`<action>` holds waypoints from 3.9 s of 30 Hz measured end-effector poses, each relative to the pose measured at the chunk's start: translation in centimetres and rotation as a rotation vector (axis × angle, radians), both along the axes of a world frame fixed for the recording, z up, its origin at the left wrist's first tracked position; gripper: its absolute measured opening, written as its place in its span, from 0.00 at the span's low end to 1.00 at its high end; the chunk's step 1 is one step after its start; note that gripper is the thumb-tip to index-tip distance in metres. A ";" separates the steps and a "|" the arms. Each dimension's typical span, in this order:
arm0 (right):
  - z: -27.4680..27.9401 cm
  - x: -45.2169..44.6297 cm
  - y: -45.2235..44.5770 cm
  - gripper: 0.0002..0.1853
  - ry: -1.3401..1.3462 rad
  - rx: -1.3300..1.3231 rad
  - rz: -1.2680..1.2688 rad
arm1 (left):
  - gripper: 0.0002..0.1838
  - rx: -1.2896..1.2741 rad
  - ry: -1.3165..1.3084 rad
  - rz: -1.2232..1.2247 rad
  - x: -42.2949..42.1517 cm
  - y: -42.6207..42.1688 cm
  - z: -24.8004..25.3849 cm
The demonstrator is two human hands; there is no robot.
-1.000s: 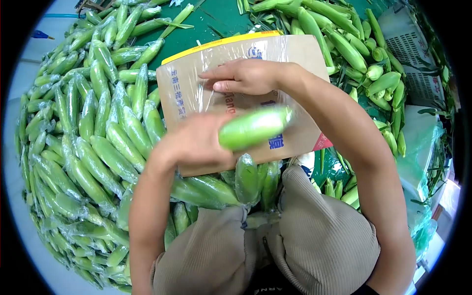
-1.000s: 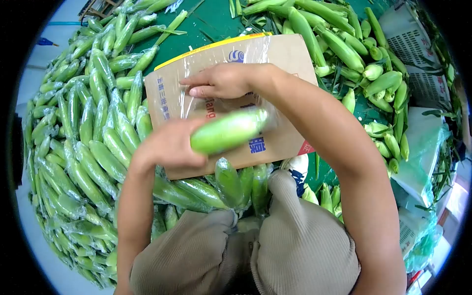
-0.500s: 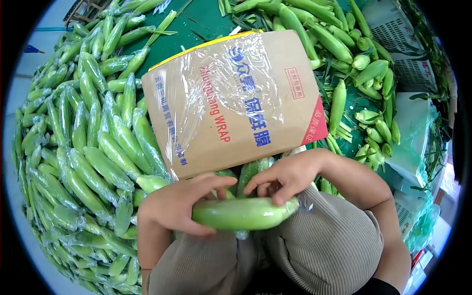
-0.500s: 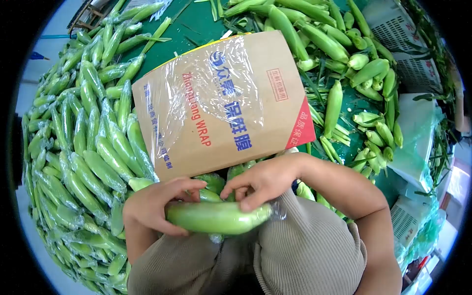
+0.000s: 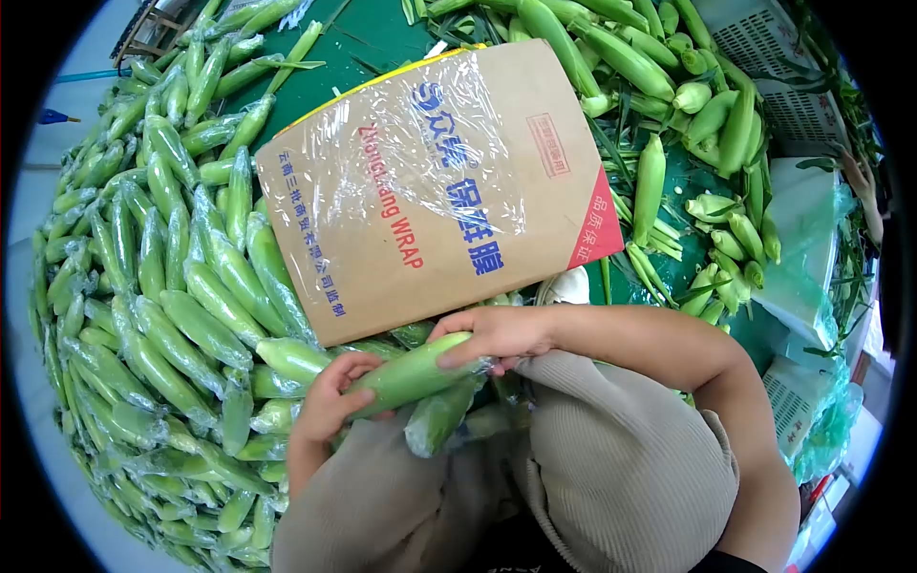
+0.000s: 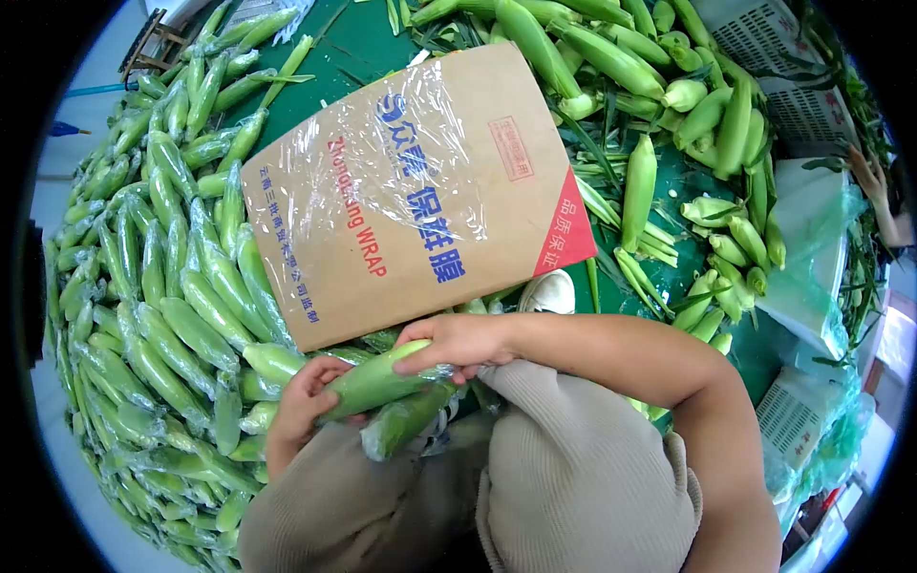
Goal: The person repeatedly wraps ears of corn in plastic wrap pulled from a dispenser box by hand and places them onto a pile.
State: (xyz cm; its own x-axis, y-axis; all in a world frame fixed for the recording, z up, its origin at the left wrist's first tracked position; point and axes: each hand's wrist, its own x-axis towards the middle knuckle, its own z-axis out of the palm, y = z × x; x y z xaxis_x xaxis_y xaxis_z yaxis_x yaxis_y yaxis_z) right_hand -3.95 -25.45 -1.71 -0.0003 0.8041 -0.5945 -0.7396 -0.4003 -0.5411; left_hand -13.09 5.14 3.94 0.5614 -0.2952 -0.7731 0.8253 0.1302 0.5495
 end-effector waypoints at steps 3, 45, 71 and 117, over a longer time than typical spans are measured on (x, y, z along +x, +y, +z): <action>-1.6 -2.9 1.1 0.36 0.274 -0.142 -0.236 | 0.16 0.221 -0.582 0.308 -4.0 0.4 -4.0; 5.7 17.3 -0.8 0.37 -2.029 -0.176 -0.120 | 0.34 1.393 -1.720 -0.254 18.2 -2.8 0.2; 1.2 17.3 0.9 0.36 -2.160 -0.347 -0.065 | 0.46 0.999 -1.443 -0.467 22.0 -3.9 -1.7; -2.1 20.8 4.7 0.33 -2.074 -0.002 0.366 | 0.31 0.819 -1.069 -0.881 19.1 -7.4 0.8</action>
